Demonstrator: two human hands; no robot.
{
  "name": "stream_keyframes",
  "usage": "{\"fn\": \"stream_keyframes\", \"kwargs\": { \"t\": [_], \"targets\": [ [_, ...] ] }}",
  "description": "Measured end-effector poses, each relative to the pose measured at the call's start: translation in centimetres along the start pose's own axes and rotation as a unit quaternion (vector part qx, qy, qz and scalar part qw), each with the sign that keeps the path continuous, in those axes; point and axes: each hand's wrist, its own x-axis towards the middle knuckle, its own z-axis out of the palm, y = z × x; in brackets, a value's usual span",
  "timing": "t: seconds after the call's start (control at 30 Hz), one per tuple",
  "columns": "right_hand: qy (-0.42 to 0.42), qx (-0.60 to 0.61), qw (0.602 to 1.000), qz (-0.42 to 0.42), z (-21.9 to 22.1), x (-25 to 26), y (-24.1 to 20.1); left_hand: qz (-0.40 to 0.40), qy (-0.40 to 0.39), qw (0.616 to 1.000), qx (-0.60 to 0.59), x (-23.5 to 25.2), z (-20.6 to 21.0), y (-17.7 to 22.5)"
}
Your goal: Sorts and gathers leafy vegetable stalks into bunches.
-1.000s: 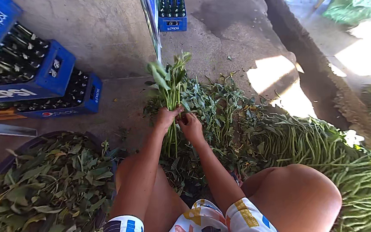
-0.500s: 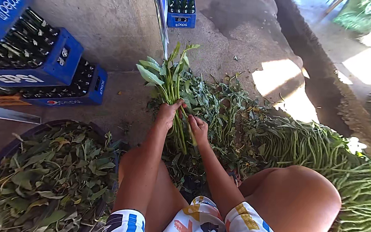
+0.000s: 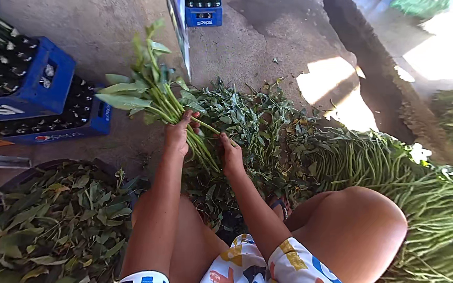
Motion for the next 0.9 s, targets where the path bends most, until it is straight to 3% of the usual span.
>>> {"fn": "stream_keyframes", "kwargs": {
  "t": [0.17, 0.27, 0.33, 0.43, 0.6, 0.73, 0.9],
  "targets": [
    [-0.065, -0.065, 0.996, 0.006, -1.1, 0.0, 0.8, 0.036, 0.015, 0.999, 0.035, -0.4, -0.3, -0.3],
    [-0.108, -0.269, 0.956, -0.053, -2.8, 0.9, 1.5, 0.113, 0.033, 0.992, 0.038, -0.1, -1.0, 0.4],
    [-0.109, -0.398, 0.911, -0.009, -5.2, 2.5, 1.8, 0.171, 0.065, 0.983, 0.034, 0.6, -2.5, 1.7],
    [-0.027, -0.492, 0.868, 0.055, -10.3, 6.2, 2.1, 0.183, 0.106, 0.977, 0.025, 1.0, -4.4, 2.9],
    [0.221, -0.517, 0.819, 0.114, -19.5, 11.7, 3.1, 0.155, 0.091, 0.983, 0.02, 0.5, -6.5, 3.0],
    [0.267, -0.529, 0.789, 0.163, -23.0, 15.1, 4.2, 0.133, 0.097, 0.986, 0.032, 0.8, -6.5, 2.9],
    [0.285, -0.593, 0.739, 0.148, -23.6, 18.2, 5.7, 0.107, 0.081, 0.99, 0.041, 0.7, -5.4, 2.6]
  ]
}}
